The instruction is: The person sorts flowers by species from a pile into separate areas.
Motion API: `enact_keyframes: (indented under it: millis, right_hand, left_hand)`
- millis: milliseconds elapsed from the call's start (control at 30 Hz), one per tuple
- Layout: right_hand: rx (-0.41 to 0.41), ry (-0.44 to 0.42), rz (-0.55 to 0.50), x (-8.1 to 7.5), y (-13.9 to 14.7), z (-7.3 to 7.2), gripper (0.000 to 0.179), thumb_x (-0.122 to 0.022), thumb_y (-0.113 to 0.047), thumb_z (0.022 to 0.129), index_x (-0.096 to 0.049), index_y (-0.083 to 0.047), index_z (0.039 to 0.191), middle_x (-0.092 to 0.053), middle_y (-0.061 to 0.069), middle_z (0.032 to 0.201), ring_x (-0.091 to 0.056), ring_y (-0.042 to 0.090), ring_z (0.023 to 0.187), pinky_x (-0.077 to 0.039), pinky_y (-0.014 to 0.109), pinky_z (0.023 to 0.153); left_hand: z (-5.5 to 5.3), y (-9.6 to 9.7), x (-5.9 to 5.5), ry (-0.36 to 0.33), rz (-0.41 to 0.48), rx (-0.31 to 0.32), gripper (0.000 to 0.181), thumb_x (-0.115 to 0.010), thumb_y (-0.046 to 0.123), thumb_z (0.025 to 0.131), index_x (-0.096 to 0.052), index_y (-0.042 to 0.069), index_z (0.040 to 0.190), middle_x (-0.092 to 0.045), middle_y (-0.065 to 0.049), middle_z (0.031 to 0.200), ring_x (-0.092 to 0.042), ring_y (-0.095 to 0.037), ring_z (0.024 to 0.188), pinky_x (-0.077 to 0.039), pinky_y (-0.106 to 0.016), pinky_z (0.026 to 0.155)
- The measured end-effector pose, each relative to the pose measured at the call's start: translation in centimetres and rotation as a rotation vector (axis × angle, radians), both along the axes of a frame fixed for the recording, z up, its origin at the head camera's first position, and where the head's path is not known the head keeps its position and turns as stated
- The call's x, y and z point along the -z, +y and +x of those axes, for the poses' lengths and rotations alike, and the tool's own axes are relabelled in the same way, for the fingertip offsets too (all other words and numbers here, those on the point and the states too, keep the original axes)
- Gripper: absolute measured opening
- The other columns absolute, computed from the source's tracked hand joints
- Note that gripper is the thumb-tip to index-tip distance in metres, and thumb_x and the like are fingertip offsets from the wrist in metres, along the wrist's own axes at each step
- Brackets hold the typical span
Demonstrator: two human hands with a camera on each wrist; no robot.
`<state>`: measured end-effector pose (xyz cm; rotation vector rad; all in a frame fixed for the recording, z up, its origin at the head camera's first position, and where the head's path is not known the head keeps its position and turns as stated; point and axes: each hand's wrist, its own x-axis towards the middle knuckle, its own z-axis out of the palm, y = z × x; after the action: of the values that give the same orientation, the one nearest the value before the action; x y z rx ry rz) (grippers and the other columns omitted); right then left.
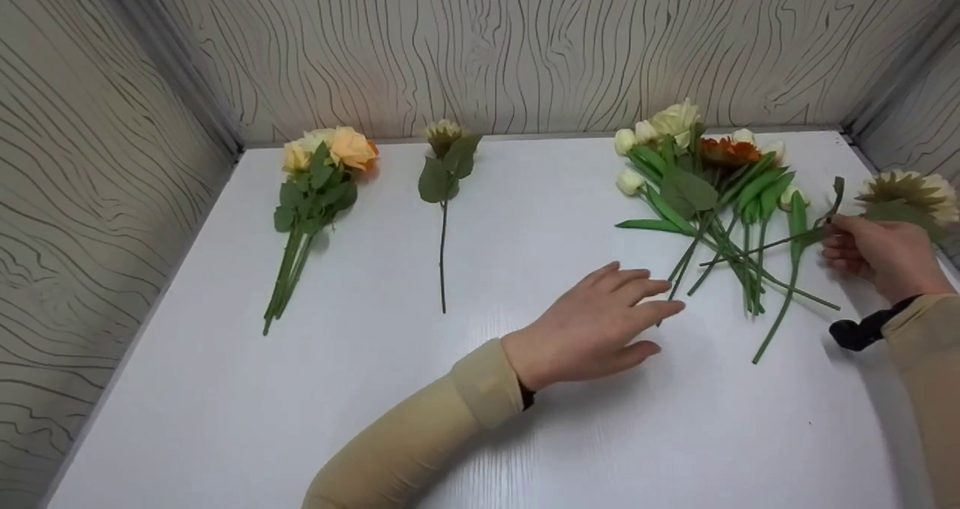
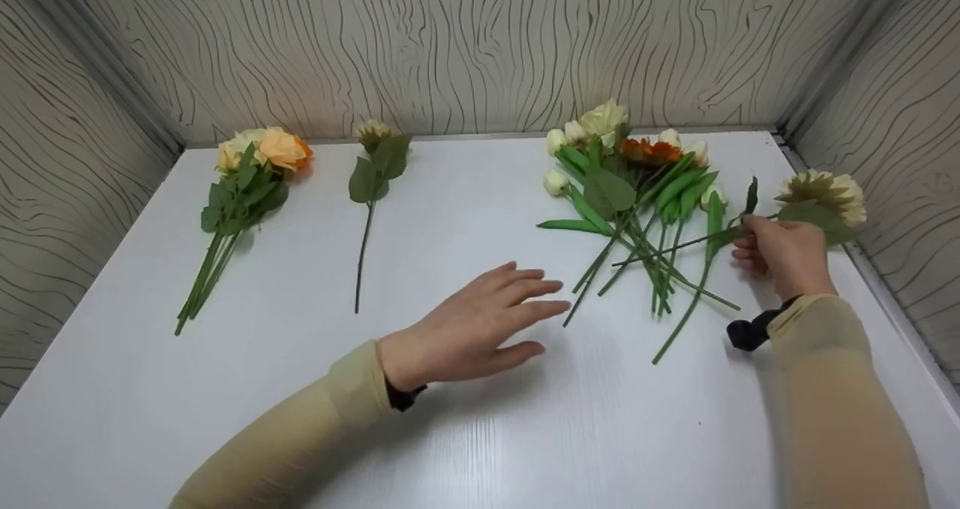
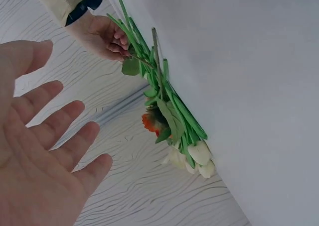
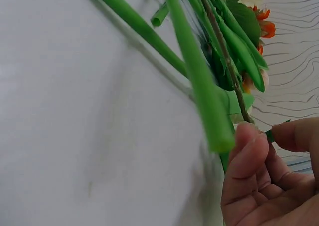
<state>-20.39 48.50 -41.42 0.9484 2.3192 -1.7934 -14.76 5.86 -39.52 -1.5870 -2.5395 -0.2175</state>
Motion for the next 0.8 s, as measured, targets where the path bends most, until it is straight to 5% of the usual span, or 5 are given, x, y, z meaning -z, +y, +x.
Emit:
enact_keyframes:
  millis: [133, 267, 467, 633, 800]
  right_hand:
    - [0.034, -0.014, -0.116, 0.2, 0.2, -0.7, 0.036, -0.061, -0.031, 0.103, -0.072, -0.023, 0.07, -0.069, -0.001, 0.071, -0.068, 0.011, 0.065, -0.059, 0.027, 0.062]
    - [0.1, -0.012, -0.197, 0.3, 0.0, -1.0, 0.034, -0.066, -0.026, 0.101, -0.073, -0.018, 0.069, -0.069, 0.0, 0.07, -0.068, 0.011, 0.063, -0.059, 0.025, 0.061]
    - [0.21, 0.101, -0.351, 0.0, 0.1, -0.6, 0.03, -0.066, -0.02, 0.101, -0.074, -0.014, 0.073, -0.071, 0.004, 0.071, -0.072, 0.015, 0.066, -0.061, 0.029, 0.063]
    - [0.263, 0.165, -0.239, -1.1, 0.0, -0.3, 0.02, -0.061, -0.019, 0.104, -0.07, -0.016, 0.087, -0.067, -0.002, 0.07, -0.069, 0.01, 0.064, -0.059, 0.024, 0.062]
    - [0.196, 0.307, -0.066, -2.0, -2.1, 0.1, 0.013, -0.061, -0.025, 0.104, -0.068, -0.016, 0.098, -0.065, -0.006, 0.076, -0.064, 0.007, 0.066, -0.056, 0.018, 0.061]
  left_hand:
    - [0.1, 1.3, 0.2, -0.008, -0.014, 0.019, 0.054, -0.055, 0.043, 0.105, -0.044, 0.025, 0.156, -0.044, 0.002, 0.157, -0.033, -0.016, 0.148, -0.018, -0.037, 0.124]
    - [0.1, 1.6, 0.8, -0.022, 0.013, 0.035, 0.053, -0.055, 0.042, 0.106, -0.045, 0.024, 0.155, -0.046, 0.002, 0.156, -0.035, -0.016, 0.146, -0.019, -0.036, 0.123]
    - [-0.1, 1.5, 0.9, -0.038, 0.022, 0.044, 0.052, -0.053, 0.042, 0.106, -0.047, 0.024, 0.154, -0.047, 0.002, 0.155, -0.036, -0.015, 0.146, -0.021, -0.034, 0.123]
    - [-0.3, 1.3, 1.0, -0.061, 0.061, 0.037, 0.048, -0.056, 0.038, 0.106, -0.052, 0.022, 0.151, -0.05, 0.002, 0.152, -0.04, -0.014, 0.143, -0.022, -0.029, 0.121]
    - [-0.7, 0.7, 0.9, -0.148, 0.22, -0.019, 0.037, -0.059, 0.031, 0.105, -0.063, 0.018, 0.14, -0.06, 0.002, 0.141, -0.052, -0.01, 0.132, -0.031, -0.018, 0.113]
